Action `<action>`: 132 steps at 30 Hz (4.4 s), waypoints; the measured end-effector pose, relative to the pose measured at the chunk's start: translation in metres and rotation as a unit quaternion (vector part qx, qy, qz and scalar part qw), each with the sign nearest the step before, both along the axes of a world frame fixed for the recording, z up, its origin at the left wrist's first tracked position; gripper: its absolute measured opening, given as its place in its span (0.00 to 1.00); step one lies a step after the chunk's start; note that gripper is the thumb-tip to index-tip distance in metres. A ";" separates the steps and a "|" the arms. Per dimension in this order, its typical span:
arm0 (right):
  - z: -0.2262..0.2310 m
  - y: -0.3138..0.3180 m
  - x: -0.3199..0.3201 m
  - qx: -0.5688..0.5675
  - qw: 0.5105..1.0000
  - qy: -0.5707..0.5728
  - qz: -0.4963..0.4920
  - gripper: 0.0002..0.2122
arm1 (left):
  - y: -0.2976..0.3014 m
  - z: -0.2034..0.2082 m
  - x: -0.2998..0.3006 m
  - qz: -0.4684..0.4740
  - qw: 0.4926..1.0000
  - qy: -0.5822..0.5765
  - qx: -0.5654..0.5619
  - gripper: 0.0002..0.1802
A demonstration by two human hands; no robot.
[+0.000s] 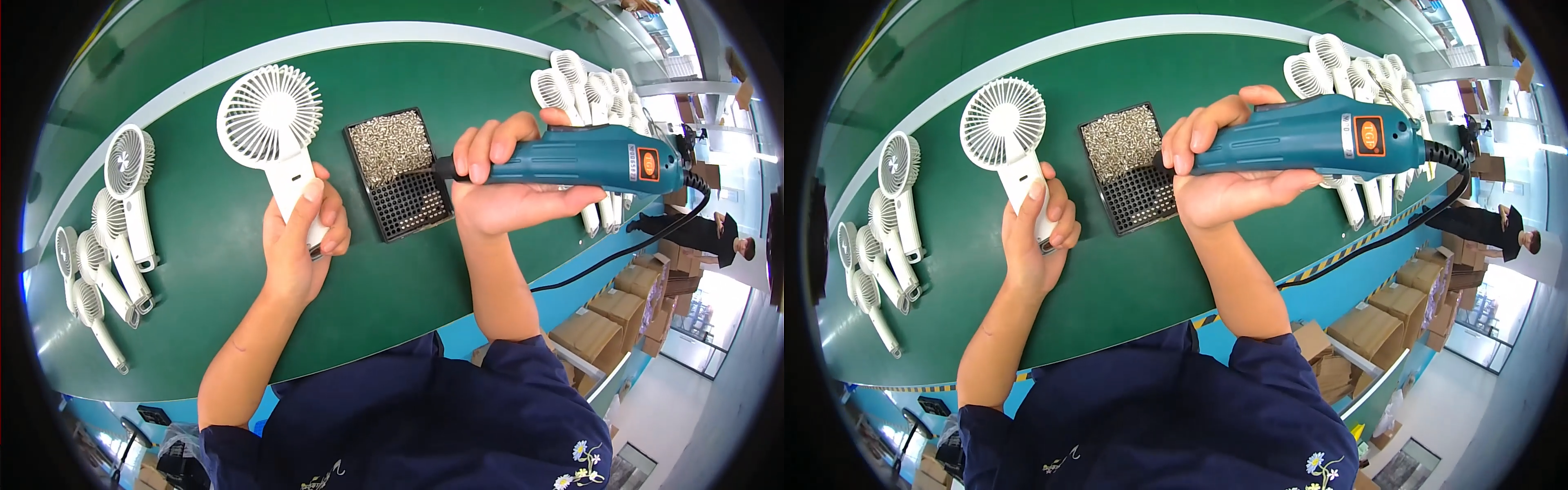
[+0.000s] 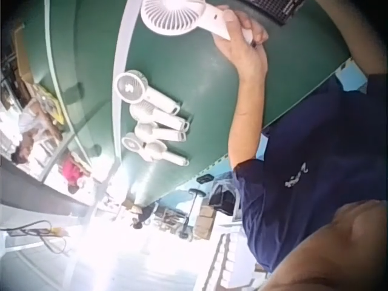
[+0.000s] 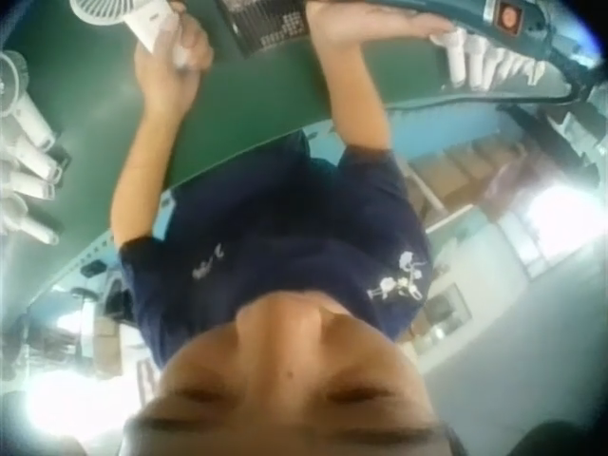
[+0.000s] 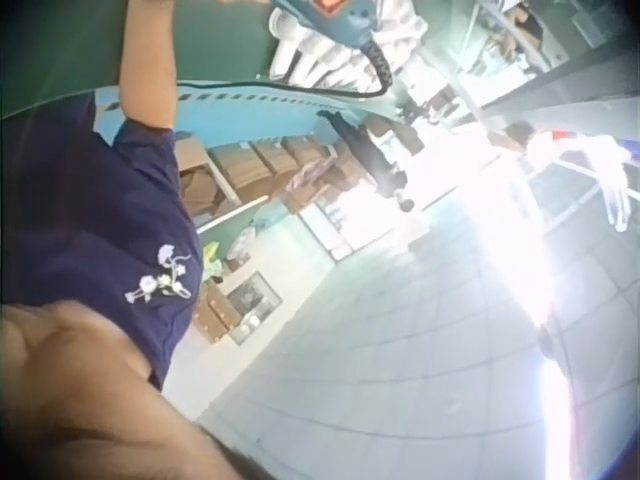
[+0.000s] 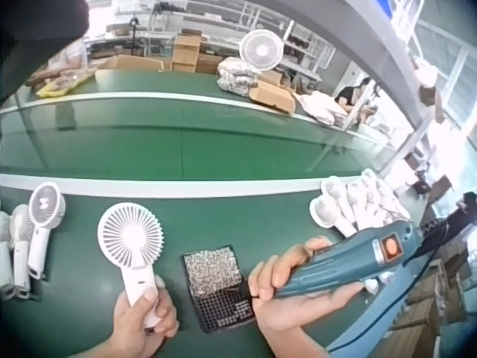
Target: The person assembles portable handheld fans by securing screws with an electric screwdriver.
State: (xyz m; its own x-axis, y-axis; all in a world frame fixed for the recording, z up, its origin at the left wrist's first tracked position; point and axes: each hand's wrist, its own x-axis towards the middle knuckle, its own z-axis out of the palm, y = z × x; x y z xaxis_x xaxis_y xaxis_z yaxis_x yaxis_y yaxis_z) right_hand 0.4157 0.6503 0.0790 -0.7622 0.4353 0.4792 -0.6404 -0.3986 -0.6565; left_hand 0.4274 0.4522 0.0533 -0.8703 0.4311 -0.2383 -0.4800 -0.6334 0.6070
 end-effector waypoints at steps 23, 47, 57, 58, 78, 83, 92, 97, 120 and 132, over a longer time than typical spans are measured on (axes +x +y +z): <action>0.022 -0.005 0.018 -0.052 0.991 0.071 0.105 0.32 | 0.008 -0.007 0.003 -0.033 0.994 0.094 -0.046 0.19; 0.011 -0.023 0.020 -0.160 0.984 0.006 0.078 0.36 | 0.013 0.001 0.015 0.005 0.989 0.035 -0.146 0.17; 0.041 -0.042 0.045 -0.005 0.981 0.103 0.164 0.33 | 0.016 -0.002 0.001 0.034 0.999 -0.041 0.005 0.22; 0.040 -0.050 0.046 0.006 0.981 0.111 0.160 0.33 | 0.016 -0.003 0.002 0.034 0.998 -0.045 0.003 0.22; 0.034 -0.064 0.037 0.091 0.961 0.110 0.238 0.34 | 0.014 -0.002 0.007 0.002 1.000 -0.005 -0.004 0.24; 0.036 -0.062 0.040 0.102 0.960 0.103 0.241 0.34 | 0.013 -0.002 0.007 0.002 1.000 -0.002 -0.001 0.24; 0.031 -0.065 0.041 0.090 0.963 0.091 0.235 0.36 | 0.016 -0.003 0.009 0.008 1.000 0.004 -0.017 0.24; 0.032 -0.069 0.046 0.028 0.966 0.090 0.242 0.35 | 0.015 -0.003 0.009 0.014 1.000 0.009 -0.009 0.24; 0.007 -0.021 0.009 0.006 0.995 0.093 0.027 0.45 | 0.009 -0.007 0.007 -0.005 0.999 -0.027 0.037 0.23; -0.001 -0.022 0.007 0.008 1.000 0.015 -0.015 0.43 | 0.011 -0.005 0.008 -0.004 1.000 -0.008 0.017 0.10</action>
